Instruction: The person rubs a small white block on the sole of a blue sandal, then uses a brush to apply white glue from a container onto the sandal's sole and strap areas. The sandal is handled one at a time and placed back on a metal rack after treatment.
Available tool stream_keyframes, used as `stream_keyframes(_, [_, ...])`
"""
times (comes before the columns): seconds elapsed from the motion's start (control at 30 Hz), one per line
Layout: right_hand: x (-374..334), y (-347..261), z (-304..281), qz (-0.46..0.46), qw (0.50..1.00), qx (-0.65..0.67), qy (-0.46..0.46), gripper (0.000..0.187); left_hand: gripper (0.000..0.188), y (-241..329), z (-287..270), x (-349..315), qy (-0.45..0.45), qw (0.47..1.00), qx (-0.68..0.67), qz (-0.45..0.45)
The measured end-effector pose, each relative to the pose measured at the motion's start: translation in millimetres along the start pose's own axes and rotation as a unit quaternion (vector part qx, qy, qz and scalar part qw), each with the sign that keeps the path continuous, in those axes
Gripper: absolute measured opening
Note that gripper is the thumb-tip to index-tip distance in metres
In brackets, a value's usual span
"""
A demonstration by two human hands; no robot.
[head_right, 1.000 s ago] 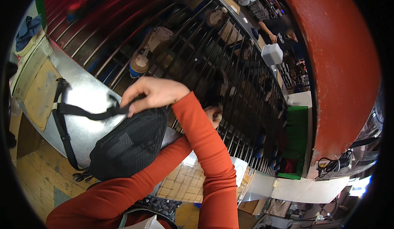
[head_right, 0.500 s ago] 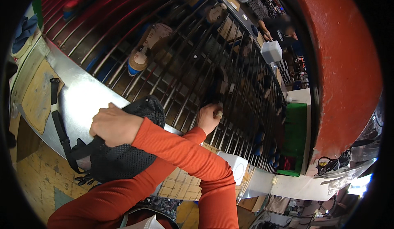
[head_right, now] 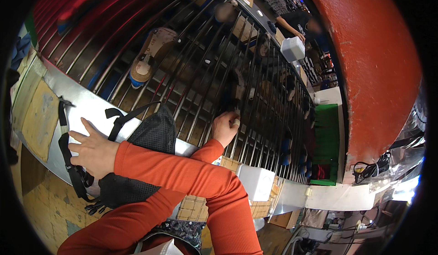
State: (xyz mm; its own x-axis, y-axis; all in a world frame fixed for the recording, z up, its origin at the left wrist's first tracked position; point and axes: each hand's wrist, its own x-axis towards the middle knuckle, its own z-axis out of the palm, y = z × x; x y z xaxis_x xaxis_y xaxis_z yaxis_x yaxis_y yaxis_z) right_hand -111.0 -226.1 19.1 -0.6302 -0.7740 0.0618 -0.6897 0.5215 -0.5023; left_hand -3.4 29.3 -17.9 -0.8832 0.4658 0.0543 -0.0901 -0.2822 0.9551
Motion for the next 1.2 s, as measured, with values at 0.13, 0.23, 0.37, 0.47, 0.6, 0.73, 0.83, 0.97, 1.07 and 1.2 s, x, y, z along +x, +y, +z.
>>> stream_keyframes(0.13, [-5, -3, -6, 0.003, 1.000, 0.002, 0.013, 0.052, 0.012, 1, -1, -1, -0.011, 1.000, 0.017, -0.016])
stream_keyframes(0.23, [-2, -10, -9, 0.044, 0.998, -0.030, -0.036, 0.063, 0.012, 2, -2, -1, -0.002, 0.999, 0.036, -0.010])
stream_keyframes(0.37, [0, -10, -12, 0.065, 0.993, -0.059, -0.084, 0.057, 0.012, 2, -2, 0, -0.010, 1.000, 0.022, -0.018])
stream_keyframes(0.47, [-5, -13, -13, 0.035, 0.991, -0.127, 0.003, 0.038, 0.012, 3, -2, 0, -0.010, 1.000, 0.017, -0.018])
stream_keyframes(0.6, [-13, -22, -14, 0.028, 0.986, -0.157, 0.053, 0.016, 0.012, 1, -2, 0, 0.003, 1.000, 0.030, 0.001])
stream_keyframes(0.73, [-26, -28, -14, 0.105, 0.991, -0.028, -0.072, 0.035, 0.012, -2, 0, 0, 0.014, 0.999, 0.032, 0.014])
stream_keyframes(0.83, [-36, -34, -12, 0.149, 0.985, 0.029, -0.082, 0.046, 0.012, -3, 0, 0, 0.004, 0.999, 0.032, -0.010])
stream_keyframes(0.97, [-42, -40, -6, 0.140, 0.988, 0.040, -0.050, 0.044, 0.008, -3, -1, 0, 0.057, 0.994, 0.058, 0.071])
stream_keyframes(1.07, [-44, -43, -2, 0.141, 0.986, 0.056, -0.069, 0.042, 0.008, -3, -3, 0, 0.060, 0.994, 0.057, 0.067])
stream_keyframes(1.2, [-43, -46, -1, 0.140, 0.986, 0.050, -0.078, 0.042, 0.010, 2, -10, -1, 0.053, 0.996, 0.047, 0.046])
